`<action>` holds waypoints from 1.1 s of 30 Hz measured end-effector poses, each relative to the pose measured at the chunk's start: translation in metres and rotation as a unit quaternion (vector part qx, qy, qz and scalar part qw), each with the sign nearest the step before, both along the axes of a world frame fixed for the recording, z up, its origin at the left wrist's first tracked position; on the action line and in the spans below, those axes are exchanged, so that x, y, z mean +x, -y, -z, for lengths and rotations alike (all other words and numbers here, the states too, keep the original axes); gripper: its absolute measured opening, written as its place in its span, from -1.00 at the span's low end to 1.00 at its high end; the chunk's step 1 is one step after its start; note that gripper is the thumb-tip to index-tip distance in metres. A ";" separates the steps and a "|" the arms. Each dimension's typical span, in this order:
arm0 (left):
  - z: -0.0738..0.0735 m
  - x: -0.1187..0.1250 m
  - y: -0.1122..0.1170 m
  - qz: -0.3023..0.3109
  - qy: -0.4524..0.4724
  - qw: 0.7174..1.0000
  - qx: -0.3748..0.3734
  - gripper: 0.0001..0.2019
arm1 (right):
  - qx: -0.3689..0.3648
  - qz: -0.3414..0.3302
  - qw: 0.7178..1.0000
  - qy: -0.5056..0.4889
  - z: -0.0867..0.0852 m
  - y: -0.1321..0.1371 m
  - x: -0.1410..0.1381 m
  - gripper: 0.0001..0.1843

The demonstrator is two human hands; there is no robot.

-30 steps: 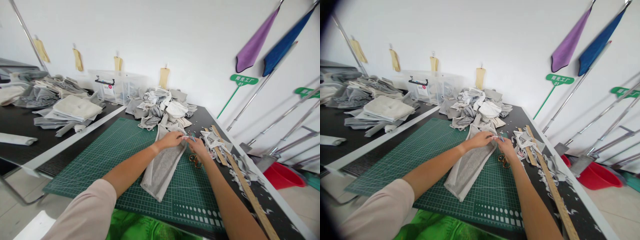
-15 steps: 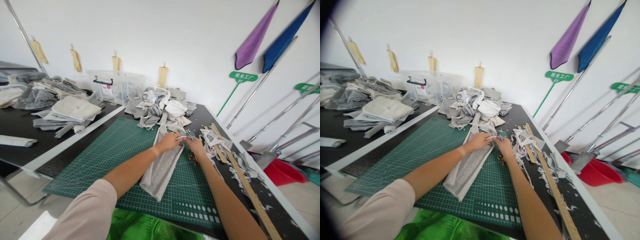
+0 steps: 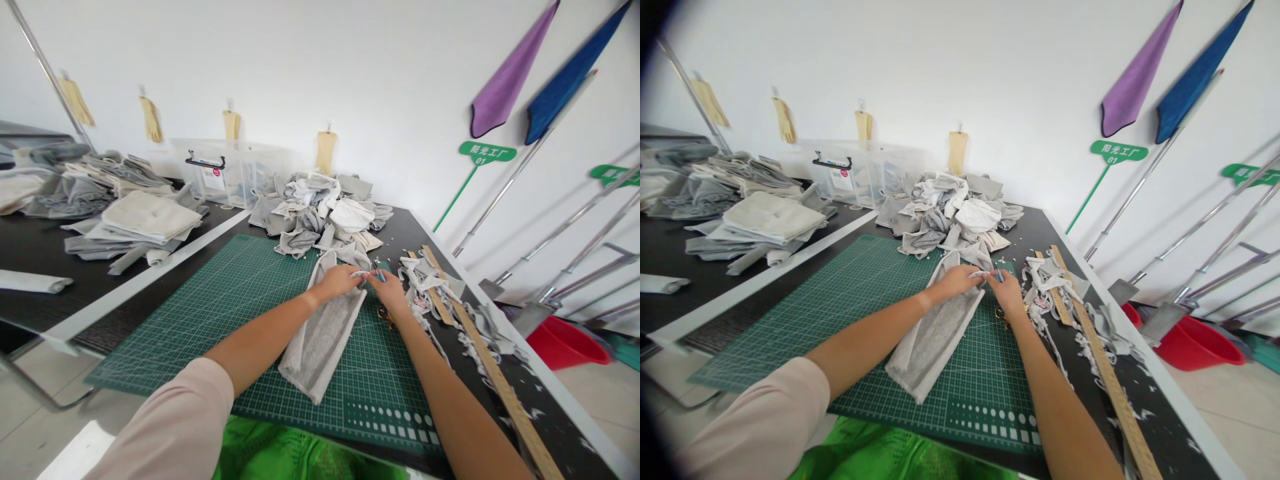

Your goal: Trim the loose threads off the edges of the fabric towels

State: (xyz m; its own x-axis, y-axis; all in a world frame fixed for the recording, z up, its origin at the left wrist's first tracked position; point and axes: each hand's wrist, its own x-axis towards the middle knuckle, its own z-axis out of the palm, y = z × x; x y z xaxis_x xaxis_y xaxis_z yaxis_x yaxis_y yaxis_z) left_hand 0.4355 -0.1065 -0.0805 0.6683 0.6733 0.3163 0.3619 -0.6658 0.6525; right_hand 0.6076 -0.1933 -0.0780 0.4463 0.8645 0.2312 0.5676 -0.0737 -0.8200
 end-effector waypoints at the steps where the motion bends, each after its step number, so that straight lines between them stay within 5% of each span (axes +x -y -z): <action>1: -0.001 0.000 0.001 -0.003 -0.003 1.000 0.002 -0.62 | -0.001 0.006 1.000 -0.006 0.001 0.000 0.000 -0.45; 28: 0.012 0.002 -0.022 0.115 0.110 0.978 -0.137 -0.58 | 0.022 -0.108 0.978 -0.179 -0.009 0.010 -0.009 -0.36; 33: 0.016 0.003 -0.022 0.111 0.121 0.976 -0.142 -0.60 | 0.026 -0.075 0.985 -0.154 -0.011 0.009 -0.014 -0.35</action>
